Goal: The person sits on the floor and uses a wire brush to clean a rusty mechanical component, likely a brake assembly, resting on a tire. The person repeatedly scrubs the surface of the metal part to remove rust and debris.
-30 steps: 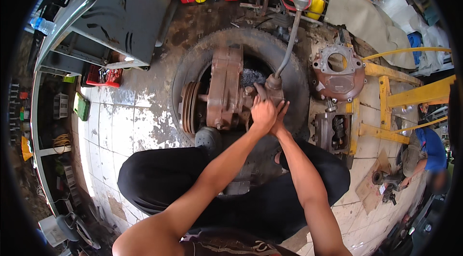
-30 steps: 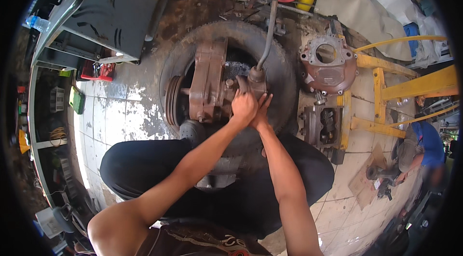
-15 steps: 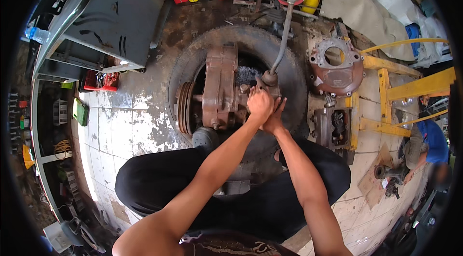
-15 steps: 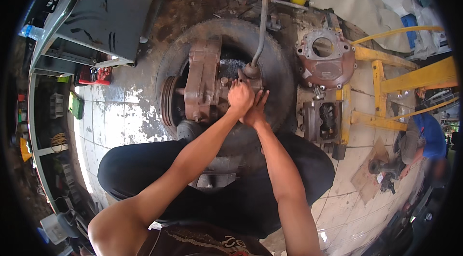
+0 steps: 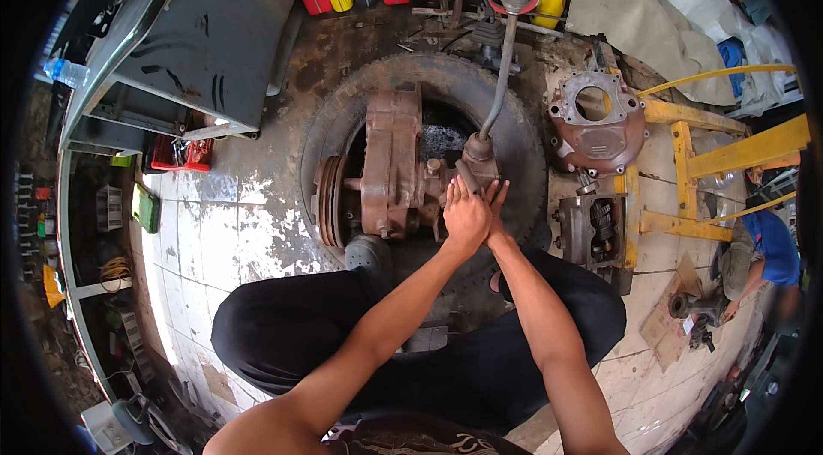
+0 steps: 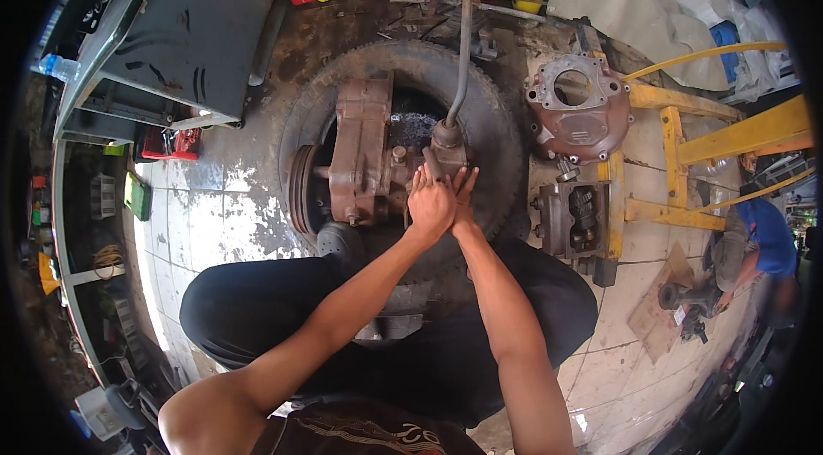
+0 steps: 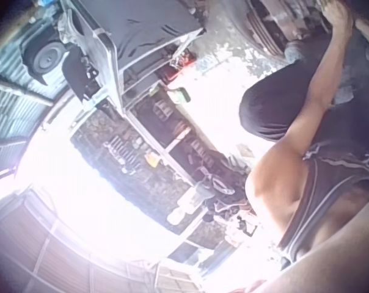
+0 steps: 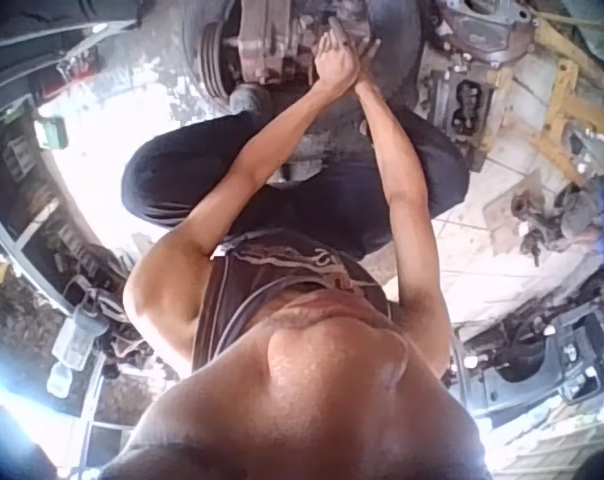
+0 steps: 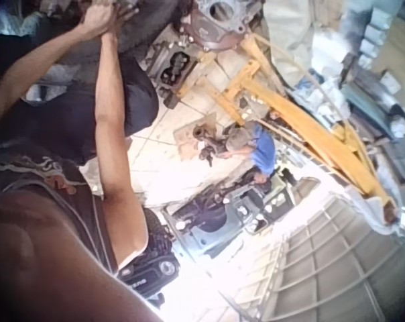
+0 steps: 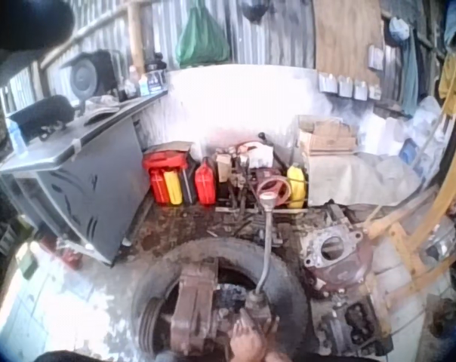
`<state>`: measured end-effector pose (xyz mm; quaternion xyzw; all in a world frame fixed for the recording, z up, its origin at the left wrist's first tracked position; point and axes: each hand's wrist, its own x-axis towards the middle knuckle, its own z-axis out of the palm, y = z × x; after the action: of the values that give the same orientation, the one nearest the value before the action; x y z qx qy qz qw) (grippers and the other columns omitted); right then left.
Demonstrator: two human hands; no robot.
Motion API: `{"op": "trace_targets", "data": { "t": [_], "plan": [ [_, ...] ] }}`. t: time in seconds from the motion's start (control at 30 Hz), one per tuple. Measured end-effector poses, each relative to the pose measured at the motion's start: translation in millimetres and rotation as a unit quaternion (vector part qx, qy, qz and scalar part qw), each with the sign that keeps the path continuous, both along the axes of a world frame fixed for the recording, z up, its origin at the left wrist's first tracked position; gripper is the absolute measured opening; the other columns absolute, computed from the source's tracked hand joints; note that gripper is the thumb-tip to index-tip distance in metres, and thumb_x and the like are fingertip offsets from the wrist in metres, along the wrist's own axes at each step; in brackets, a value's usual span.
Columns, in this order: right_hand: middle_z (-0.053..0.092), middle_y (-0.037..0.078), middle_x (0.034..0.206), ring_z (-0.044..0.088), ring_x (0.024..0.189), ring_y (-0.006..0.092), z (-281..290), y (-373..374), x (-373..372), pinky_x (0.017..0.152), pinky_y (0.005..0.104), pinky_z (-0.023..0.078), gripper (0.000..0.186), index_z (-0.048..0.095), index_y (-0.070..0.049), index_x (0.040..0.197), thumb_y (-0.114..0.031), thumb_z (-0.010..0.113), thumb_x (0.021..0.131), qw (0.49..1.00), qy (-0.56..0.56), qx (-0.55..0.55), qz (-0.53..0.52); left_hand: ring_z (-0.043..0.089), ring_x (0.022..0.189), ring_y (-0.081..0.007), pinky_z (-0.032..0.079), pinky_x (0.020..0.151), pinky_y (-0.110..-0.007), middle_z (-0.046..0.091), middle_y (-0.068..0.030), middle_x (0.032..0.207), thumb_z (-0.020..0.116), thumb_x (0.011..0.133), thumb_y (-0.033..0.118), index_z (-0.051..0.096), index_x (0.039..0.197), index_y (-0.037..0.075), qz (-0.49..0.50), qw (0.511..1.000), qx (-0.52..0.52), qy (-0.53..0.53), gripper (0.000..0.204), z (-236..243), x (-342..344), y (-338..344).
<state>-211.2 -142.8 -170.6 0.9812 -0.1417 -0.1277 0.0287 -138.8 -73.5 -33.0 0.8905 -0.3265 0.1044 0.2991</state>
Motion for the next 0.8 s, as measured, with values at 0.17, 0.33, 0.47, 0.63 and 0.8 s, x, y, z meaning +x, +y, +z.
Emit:
{"op": "trace_targets", "data": {
  "t": [0.17, 0.33, 0.47, 0.63, 0.8],
  "plan": [
    [0.009, 0.023, 0.165, -0.009, 0.143, 0.0624, 75, 23, 18, 0.107, 0.0794, -0.012, 0.083, 0.026, -0.008, 0.158, -0.055, 0.049, 0.093, 0.998, 0.001, 0.033, 0.046, 0.065, 0.105, -0.0497, 0.048, 0.103, -0.047, 0.066, -0.0362, 0.108, 0.047, 0.099, 0.025, 0.065, 0.105, -0.014, 0.008, 0.989, 0.065, 0.134, 0.044, 11, 31, 3],
    [0.004, 0.022, 0.166, -0.009, 0.144, 0.0624, 92, 23, 32, 0.106, 0.0798, -0.013, 0.083, 0.024, -0.013, 0.159, -0.055, 0.049, 0.093, 0.989, -0.014, 0.143, 0.023, 0.062, 0.113, -0.0477, 0.048, 0.104, -0.046, 0.064, -0.0364, 0.115, 0.044, 0.101, 0.025, 0.065, 0.108, -0.015, 0.044, 0.994, 0.05, 0.091, 0.045, 2, 31, 3],
    [0.004, 0.021, 0.166, -0.004, 0.144, 0.0629, 71, 10, 13, 0.105, 0.0812, -0.011, 0.084, 0.025, -0.013, 0.159, -0.057, 0.049, 0.092, 0.994, -0.02, 0.104, 0.037, 0.055, 0.128, -0.0429, 0.04, 0.113, -0.042, 0.054, -0.0385, 0.132, 0.062, 0.092, 0.05, 0.049, 0.129, -0.023, -0.004, 0.964, 0.104, 0.247, 0.082, 23, 32, -8],
    [0.006, 0.023, 0.166, -0.015, 0.142, 0.0627, 69, 16, 21, 0.105, 0.0792, -0.018, 0.083, 0.026, -0.01, 0.158, -0.056, 0.05, 0.093, 0.991, -0.005, 0.131, 0.02, 0.054, 0.127, -0.0463, 0.036, 0.115, -0.044, 0.054, -0.04, 0.131, 0.055, 0.095, 0.051, 0.059, 0.117, -0.022, 0.017, 0.976, 0.075, 0.203, 0.076, 8, 35, -5],
    [0.005, 0.022, 0.166, -0.013, 0.142, 0.0632, 53, 9, 12, 0.102, 0.0814, -0.017, 0.084, 0.022, -0.011, 0.159, -0.055, 0.049, 0.093, 0.993, -0.079, 0.055, 0.061, 0.062, 0.114, -0.0485, 0.046, 0.106, -0.047, 0.063, -0.0376, 0.115, 0.044, 0.098, 0.021, 0.066, 0.103, -0.017, 0.003, 0.999, 0.038, 0.029, 0.044, -7, 11, 7]
  ]
}}
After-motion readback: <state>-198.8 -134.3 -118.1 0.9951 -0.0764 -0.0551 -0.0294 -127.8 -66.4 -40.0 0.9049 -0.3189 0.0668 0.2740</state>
